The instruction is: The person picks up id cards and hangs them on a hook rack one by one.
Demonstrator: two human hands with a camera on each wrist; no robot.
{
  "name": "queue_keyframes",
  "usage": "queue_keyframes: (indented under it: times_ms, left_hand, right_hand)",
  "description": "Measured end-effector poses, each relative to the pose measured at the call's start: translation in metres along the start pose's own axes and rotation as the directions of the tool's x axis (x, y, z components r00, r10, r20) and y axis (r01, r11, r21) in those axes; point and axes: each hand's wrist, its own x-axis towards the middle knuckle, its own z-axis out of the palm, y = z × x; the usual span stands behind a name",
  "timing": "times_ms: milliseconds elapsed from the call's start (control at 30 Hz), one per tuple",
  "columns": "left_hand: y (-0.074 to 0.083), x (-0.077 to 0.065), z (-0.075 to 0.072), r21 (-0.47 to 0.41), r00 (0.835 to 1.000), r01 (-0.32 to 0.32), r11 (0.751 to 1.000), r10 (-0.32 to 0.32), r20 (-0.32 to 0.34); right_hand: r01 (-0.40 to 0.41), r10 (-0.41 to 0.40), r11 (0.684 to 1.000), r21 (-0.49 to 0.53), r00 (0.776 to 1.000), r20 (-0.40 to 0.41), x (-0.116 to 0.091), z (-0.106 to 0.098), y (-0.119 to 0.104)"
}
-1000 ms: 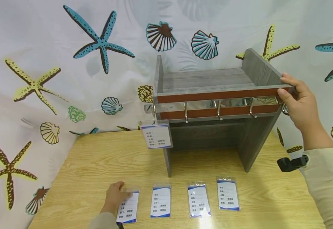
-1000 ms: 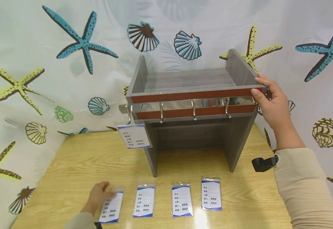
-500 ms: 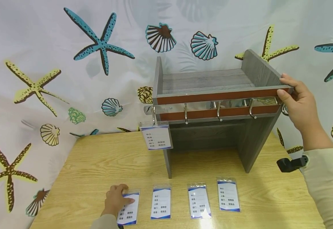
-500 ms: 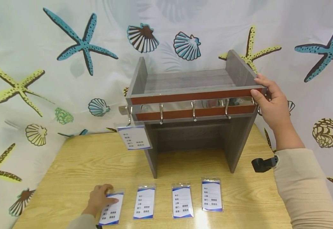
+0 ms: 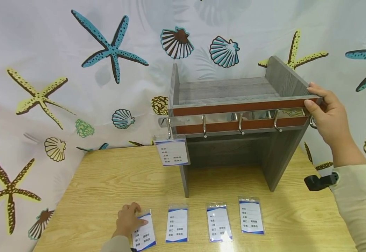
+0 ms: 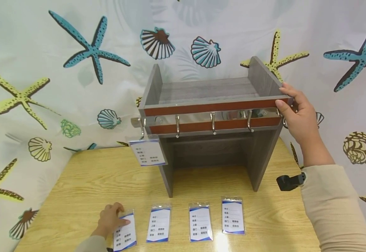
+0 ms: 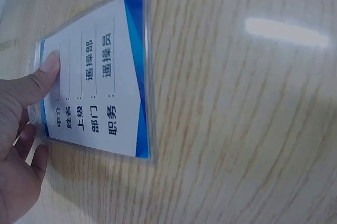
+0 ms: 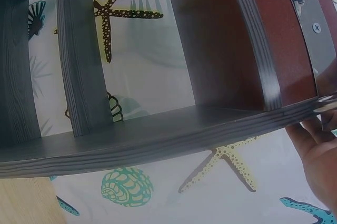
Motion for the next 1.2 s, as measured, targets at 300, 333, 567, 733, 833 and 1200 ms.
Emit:
queue_keyframes:
  times_ms: [300, 333, 567, 733, 833, 1200]
  left_hand:
    - [-0.003, 0.001, 0.004, -0.064, 0.997, -0.068, 0.996, 0.065, -0.047]
    - [-0.003, 0.001, 0.004, -0.07, 0.996, -0.072, 0.995, 0.069, -0.051]
    - [-0.003, -0.001, -0.001, -0.147, 0.996, -0.054, 0.988, 0.042, -0.085]
    - [-0.005, -0.005, -0.007, -0.233, 0.997, -0.005, 0.972, -0.014, -0.082]
    - [-0.007, -0.006, -0.01, -0.273, 0.995, 0.019, 0.962, -0.044, -0.088]
    - [0.0, -0.007, -0.022, -0.382, 0.987, 0.043, 0.923, -0.098, -0.124]
  right_hand:
    - [-0.002, 0.002, 1.0, 0.002, 1.0, 0.0, 0.001, 0.0, -0.002]
    - [0.0, 0.0, 1.0, 0.003, 1.0, 0.001, 0.001, 0.0, -0.002]
    - [0.006, -0.007, 1.0, 0.01, 1.0, 0.009, 0.002, 0.0, -0.003]
    - [0.016, -0.016, 1.0, 0.007, 1.0, 0.012, 0.002, 0.0, -0.002]
    - [0.021, -0.021, 1.0, 0.007, 1.0, 0.013, 0.001, 0.0, -0.002]
    - [0.013, -0.013, 1.0, -0.004, 1.0, 0.015, 0.001, 0.0, -0.004]
